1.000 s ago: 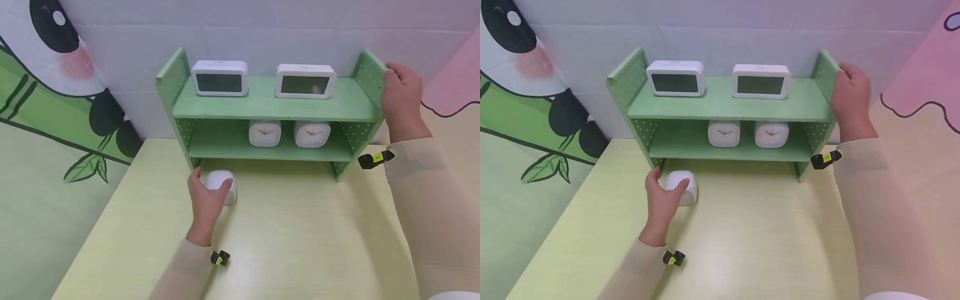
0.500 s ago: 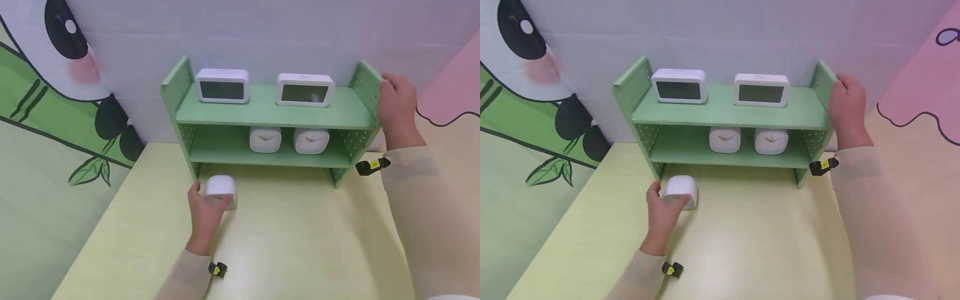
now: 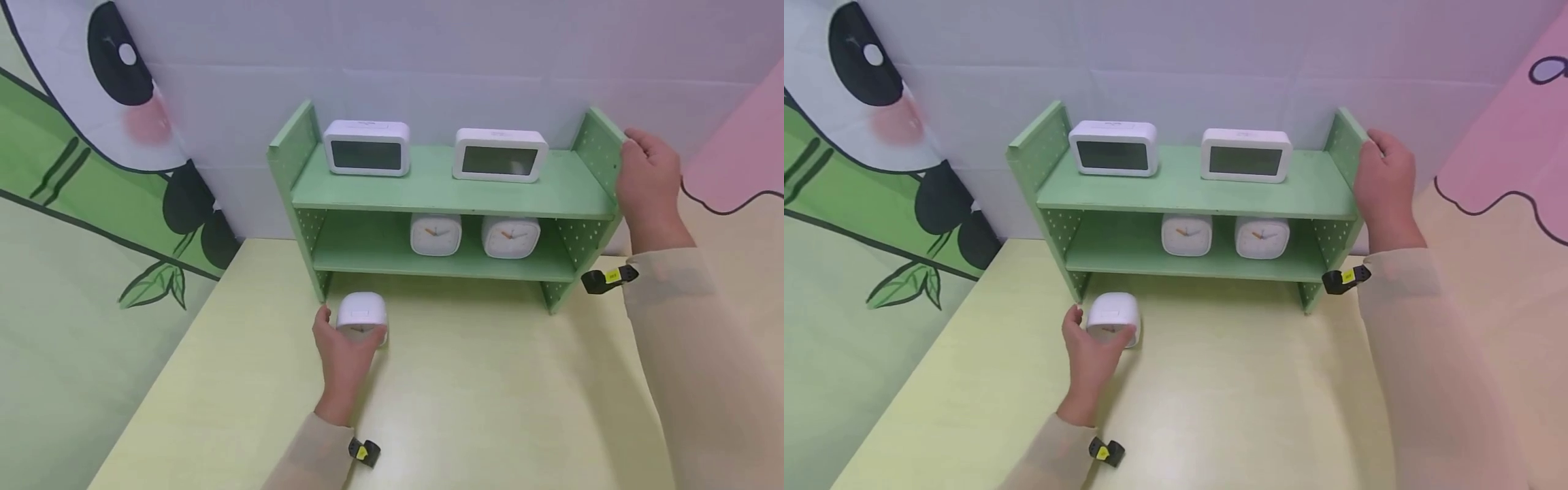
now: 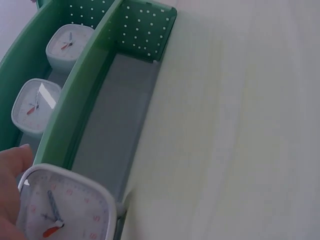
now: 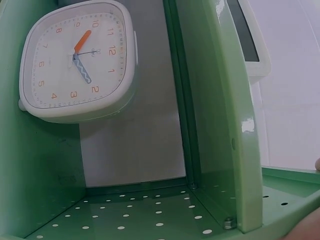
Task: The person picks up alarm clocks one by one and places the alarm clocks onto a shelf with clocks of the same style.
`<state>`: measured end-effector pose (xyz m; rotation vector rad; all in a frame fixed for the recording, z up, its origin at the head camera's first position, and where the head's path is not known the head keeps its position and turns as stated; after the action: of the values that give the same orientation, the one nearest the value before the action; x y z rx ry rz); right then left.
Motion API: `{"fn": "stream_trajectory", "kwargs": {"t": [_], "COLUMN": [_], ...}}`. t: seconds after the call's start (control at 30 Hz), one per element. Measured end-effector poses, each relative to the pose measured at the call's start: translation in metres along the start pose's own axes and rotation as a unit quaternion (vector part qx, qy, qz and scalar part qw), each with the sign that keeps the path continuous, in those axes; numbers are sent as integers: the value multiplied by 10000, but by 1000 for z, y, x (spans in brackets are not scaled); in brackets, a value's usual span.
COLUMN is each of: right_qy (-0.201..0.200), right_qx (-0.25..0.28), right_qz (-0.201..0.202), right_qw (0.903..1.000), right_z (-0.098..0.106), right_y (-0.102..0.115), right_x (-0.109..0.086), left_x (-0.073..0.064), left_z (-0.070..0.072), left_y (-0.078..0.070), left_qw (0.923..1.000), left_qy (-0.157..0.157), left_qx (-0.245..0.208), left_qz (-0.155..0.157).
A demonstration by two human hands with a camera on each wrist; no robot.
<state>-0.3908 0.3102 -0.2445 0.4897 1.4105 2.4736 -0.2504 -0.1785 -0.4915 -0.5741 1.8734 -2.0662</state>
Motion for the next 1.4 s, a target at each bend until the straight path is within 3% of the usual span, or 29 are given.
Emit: {"fn": "stream_trajectory", "kwargs": {"t": [0.13, 0.3, 0.53, 0.9, 1.4], "right_qy": [-13, -29, -114, -111, -129], "right_qx": [-44, 45, 167, 193, 176], "right_qz": [49, 87, 112, 79, 99], "right_qw": [10000, 9999, 9997, 9997, 9997], "right_z": [0, 0, 1, 1, 4], "right_y": [0, 1, 1, 0, 3], "right_x": [0, 0, 1, 2, -1], "left_x": [-4, -6, -5, 0, -1], "left_z": [-6, -15, -14, -16, -14], "left_y": [3, 5, 9, 18, 11], "left_qw": [9992, 9989, 9970, 9971, 9965], "left_qy": [-217, -343, -607, -536, -505], "left_qx": [-341, -306, -465, -522, -594], "left_qz": [-8, -125, -147, -100, -308]}}
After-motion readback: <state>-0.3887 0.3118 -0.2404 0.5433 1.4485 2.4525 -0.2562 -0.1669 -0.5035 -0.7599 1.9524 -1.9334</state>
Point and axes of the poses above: each hand's wrist, its own x-axis towards the middle knuckle, its own z-axis out of the back of the hand, y = z × x, the point moved 9 cm from there along x, towards the middle knuckle, and after that the axes turned 11 degrees about -x, right-handed, at the moved point
